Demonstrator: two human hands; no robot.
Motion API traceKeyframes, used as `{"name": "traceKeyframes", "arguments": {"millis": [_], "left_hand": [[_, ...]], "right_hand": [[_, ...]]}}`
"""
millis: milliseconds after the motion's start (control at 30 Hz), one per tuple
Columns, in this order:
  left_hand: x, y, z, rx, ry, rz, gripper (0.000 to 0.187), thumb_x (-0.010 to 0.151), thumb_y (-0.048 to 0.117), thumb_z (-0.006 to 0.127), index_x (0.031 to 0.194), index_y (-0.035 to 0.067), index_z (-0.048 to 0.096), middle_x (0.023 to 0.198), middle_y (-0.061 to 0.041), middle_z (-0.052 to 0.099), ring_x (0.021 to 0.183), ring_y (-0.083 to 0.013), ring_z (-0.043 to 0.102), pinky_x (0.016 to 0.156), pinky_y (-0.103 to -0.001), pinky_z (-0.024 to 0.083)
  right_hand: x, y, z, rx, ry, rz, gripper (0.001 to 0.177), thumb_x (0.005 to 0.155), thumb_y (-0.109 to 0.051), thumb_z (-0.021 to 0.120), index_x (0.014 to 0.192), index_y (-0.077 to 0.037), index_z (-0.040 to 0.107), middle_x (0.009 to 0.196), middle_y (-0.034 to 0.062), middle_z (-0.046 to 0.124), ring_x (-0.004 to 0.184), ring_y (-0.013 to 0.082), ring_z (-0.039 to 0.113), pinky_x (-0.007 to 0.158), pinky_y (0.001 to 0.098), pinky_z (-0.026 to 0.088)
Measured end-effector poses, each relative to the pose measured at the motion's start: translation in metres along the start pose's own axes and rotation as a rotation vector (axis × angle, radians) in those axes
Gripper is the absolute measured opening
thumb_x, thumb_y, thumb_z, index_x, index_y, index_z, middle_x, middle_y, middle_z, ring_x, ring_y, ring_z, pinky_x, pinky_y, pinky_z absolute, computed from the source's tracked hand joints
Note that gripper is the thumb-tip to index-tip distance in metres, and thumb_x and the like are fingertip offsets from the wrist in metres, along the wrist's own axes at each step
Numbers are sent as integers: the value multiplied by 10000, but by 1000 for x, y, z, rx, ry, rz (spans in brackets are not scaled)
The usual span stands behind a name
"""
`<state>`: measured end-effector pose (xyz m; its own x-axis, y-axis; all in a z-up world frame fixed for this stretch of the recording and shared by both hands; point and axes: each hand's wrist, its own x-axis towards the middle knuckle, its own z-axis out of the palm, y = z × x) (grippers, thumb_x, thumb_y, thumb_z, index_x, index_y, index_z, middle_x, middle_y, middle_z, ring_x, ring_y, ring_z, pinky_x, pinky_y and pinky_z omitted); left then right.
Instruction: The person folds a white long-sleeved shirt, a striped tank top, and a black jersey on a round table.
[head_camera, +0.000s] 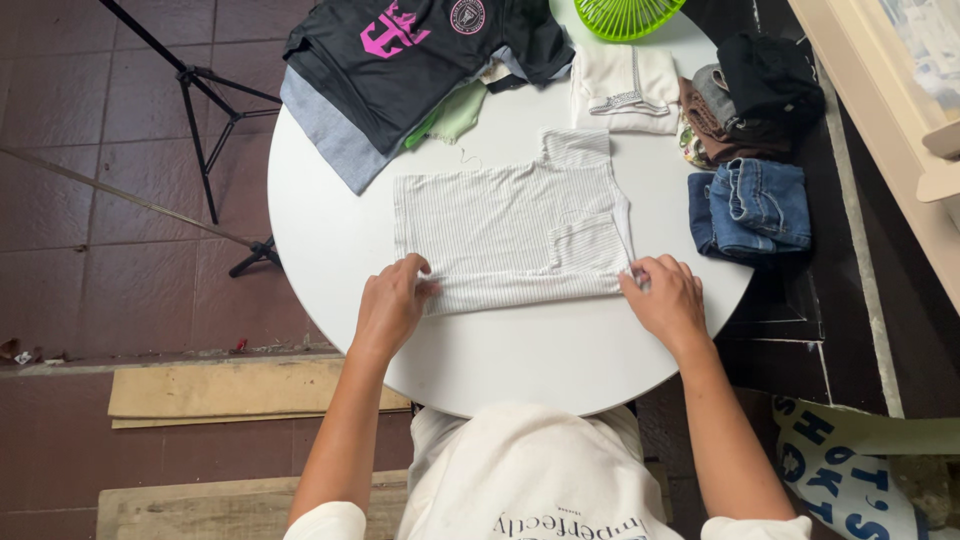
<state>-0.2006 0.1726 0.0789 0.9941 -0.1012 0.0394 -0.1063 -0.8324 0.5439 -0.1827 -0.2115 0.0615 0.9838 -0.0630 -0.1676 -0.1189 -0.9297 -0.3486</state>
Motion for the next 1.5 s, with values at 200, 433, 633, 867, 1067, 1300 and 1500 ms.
{"name": "traceKeyframes", "arguments": {"millis": [200,433,633,867,1067,1300,1500], "left_hand": [[0,2,1,-22,-42,-75,286,902,146,730,1128,30,599,908,-174,701,854,-366,649,732,-467,472],[-12,10,22,206,144,53,285,865,112,724,1138,103,644,1076,-110,600,1058,-306,534,966,-480,368],[-24,47,70,144,0,311,411,954,250,624,1338,109,595,1444,-139,501,1430,-349,381,1176,-554,250],[-23,56,82,196,-237,279,658,1010,548,419,1592,255,326,1683,-74,209,1553,-368,86,1202,-639,21],[-27,44,75,188,-209,232,668,1005,578,401,1590,264,329,1684,-90,185,1542,-383,75,1191,-641,17],[-30,20,56,63,-47,176,549,1044,384,496,1535,143,450,1617,-140,388,1481,-377,313,1195,-542,226],[-20,22,47,39,53,277,380,977,194,623,1353,138,631,1479,-107,572,1373,-331,457,1119,-495,359]], "right_hand": [[15,3,29,144,202,-10,249,964,-329,724,989,-82,731,855,43,671,872,252,637,846,429,453],[-4,-1,35,35,454,-149,192,1002,-278,693,1051,-93,709,962,70,688,932,276,629,852,446,430],[-39,-43,56,-1,250,-593,414,998,-315,604,1333,-72,602,1394,131,580,1373,315,494,1129,505,343],[-39,-31,61,-109,19,-636,711,1028,-480,428,1611,-115,251,1688,155,170,1557,330,123,1246,517,93],[-37,3,49,-106,-43,-466,714,1041,-509,339,1631,-150,161,1706,130,78,1571,300,45,1258,480,64],[-34,-18,36,-79,177,-362,419,1015,-329,548,1370,-116,616,1472,114,547,1409,286,477,1233,521,224],[4,-51,26,147,293,-553,222,957,-138,697,1171,-128,758,1125,35,653,1137,262,582,1040,419,446]]}}
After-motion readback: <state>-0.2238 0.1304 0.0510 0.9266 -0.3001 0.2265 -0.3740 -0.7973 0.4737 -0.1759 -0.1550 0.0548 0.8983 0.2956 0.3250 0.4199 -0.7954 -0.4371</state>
